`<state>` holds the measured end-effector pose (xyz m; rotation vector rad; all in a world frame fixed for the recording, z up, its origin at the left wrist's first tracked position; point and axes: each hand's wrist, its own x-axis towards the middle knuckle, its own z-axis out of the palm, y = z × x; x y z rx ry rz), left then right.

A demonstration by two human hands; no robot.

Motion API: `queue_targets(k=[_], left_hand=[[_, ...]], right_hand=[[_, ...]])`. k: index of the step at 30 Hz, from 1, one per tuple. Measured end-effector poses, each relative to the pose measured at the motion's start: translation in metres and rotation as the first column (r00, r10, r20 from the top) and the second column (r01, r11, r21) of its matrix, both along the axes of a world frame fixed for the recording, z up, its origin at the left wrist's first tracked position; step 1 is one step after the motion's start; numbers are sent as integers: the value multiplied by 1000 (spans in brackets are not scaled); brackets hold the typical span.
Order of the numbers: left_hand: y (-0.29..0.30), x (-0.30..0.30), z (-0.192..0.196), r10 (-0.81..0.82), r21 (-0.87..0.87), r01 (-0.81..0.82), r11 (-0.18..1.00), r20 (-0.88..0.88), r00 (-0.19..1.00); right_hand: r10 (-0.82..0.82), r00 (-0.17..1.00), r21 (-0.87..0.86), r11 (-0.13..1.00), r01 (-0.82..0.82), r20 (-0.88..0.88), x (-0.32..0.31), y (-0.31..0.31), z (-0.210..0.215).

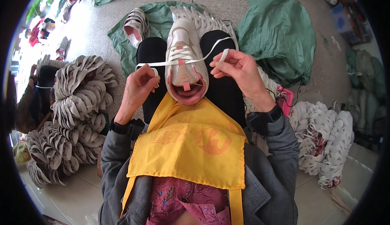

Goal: Lacing a pair of athletic shoes as part of the manufacturing process.

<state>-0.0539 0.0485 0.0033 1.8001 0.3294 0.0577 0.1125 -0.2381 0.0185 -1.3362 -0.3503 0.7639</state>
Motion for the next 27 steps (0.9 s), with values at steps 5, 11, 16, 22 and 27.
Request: queue_targets(k=[5,11,16,22,27], left_hand=[[-1,7,-2,29,-11,-28,1000,14,999],[-2,10,-5,41,-40,-41,998,12,999],[-5,11,-6,64,-88,-62,994,21,998],[-6,12,-5,51,-97,-48,994,28,998],[-6,12,-6,41,-165,-31,986,54,998]], right_hand=[[84,984,-59,995,-76,156,-1,16,-15],[43,989,-38,999,-38,138,-6,30,-23],[13,984,-33,999,-8,176,-4,35,-23],[-14,977,-26,999,20,211,-5,39,-26],[-72,957,-45,995,88,281,-10,46,-28]])
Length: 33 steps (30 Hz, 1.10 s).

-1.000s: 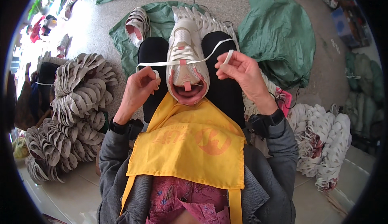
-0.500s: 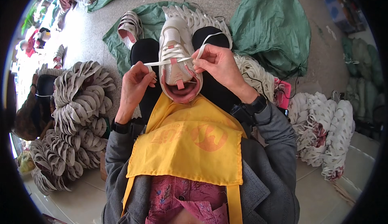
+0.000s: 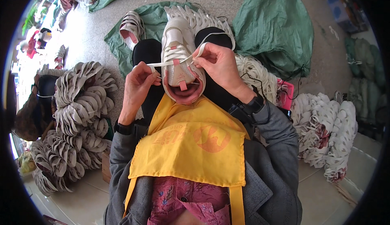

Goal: Lacing a pair of athletic shoes as part of the manufacturing process.

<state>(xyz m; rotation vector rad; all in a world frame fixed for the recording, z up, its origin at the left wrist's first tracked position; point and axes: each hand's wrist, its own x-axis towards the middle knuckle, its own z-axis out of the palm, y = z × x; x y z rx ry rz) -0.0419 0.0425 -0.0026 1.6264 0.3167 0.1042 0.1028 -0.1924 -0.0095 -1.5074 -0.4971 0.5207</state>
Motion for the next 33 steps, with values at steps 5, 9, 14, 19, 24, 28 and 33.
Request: queue_targets(k=[5,9,14,19,24,28,33], left_hand=[[1,0,-2,22,-33,-21,999,38,999],[-2,3,0,78,-89,-75,993,36,996],[-3,7,-2,118,-206,-100,973,79,990],[-11,13,-10,159,-275,-111,955,161,974],[-7,11,-19,138,-20,-136,990,132,982],[-8,12,-19,125,14,-129,992,162,979],[-15,15,5,127,306,-157,939,117,985]], right_hand=[[38,975,-128,992,-10,219,-1,5,11],[153,700,-290,954,81,698,-7,9,18],[107,794,-245,968,55,598,-8,14,23],[75,826,-221,973,61,559,-9,10,16],[60,835,-212,975,68,547,-10,10,15],[58,827,-205,976,70,559,-9,10,15],[44,841,-196,978,75,540,-8,11,15]])
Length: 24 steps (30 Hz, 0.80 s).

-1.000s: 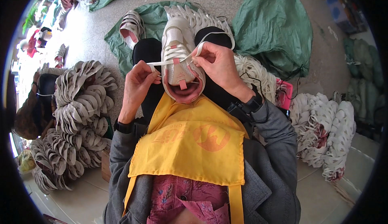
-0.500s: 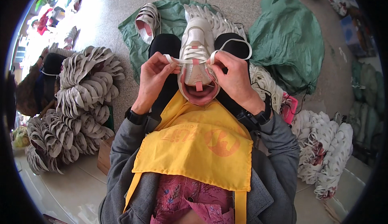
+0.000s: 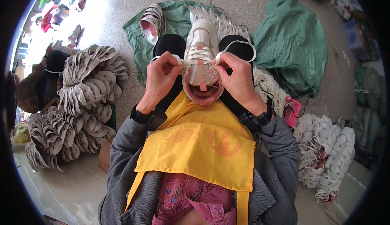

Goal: Lacing a pair of athletic shoes as part of the manufacturing process.

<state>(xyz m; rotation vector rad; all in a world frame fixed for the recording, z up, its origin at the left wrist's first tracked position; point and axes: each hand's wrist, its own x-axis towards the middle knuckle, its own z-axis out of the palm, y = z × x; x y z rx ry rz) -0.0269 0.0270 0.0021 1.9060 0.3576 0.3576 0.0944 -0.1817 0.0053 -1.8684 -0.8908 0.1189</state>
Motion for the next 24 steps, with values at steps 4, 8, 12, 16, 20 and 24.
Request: queue_targets(k=[4,8,12,16,20,24], left_hand=[[-2,3,-3,-24,83,17,996,95,995],[-9,8,-2,-60,327,-18,945,228,972],[-16,11,-8,-83,329,-1,944,238,968],[-13,6,-13,-26,224,-23,974,213,977],[-10,8,-21,11,140,-37,989,183,983],[-10,5,-19,32,78,-44,996,151,988]], right_hand=[[-8,998,-39,999,11,59,1,1,1],[-1,997,-51,999,5,81,-1,3,3],[-27,999,-51,998,29,45,-2,1,-1],[-23,999,-64,998,25,30,-2,-1,-1],[-26,1000,-76,997,27,3,0,-3,-5],[-32,999,-79,996,31,-12,2,-4,-7]])
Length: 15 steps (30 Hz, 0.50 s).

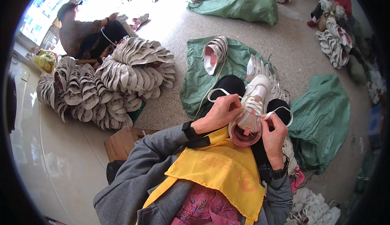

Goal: Lacing a pair of athletic shoes as part of the manufacturing process.

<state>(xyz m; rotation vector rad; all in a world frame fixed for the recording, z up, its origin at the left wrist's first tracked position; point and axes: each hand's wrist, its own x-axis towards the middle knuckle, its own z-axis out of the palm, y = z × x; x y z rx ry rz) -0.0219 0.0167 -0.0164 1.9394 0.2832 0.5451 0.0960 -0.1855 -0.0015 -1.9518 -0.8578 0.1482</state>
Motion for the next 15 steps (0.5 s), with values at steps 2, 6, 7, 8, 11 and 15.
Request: queue_targets(k=[2,6,7,8,11,15], left_hand=[[-3,0,-1,-13,19,13,1000,-4,1000],[-5,3,-4,-46,161,31,987,92,995],[-4,4,-5,-50,158,34,987,98,994],[-4,4,-6,-54,153,38,987,104,993],[0,1,-9,-55,34,53,998,71,996],[2,-1,-7,-27,-60,26,998,-5,1000]], right_hand=[[-2,1000,-7,1000,2,-1,0,0,0],[-4,995,18,1000,2,98,-4,2,0],[-4,992,32,999,0,127,-5,3,-2],[-4,988,44,999,-3,156,-5,3,-3],[-8,989,45,999,1,151,-7,3,-1],[-9,997,30,1000,6,77,-5,2,1]])
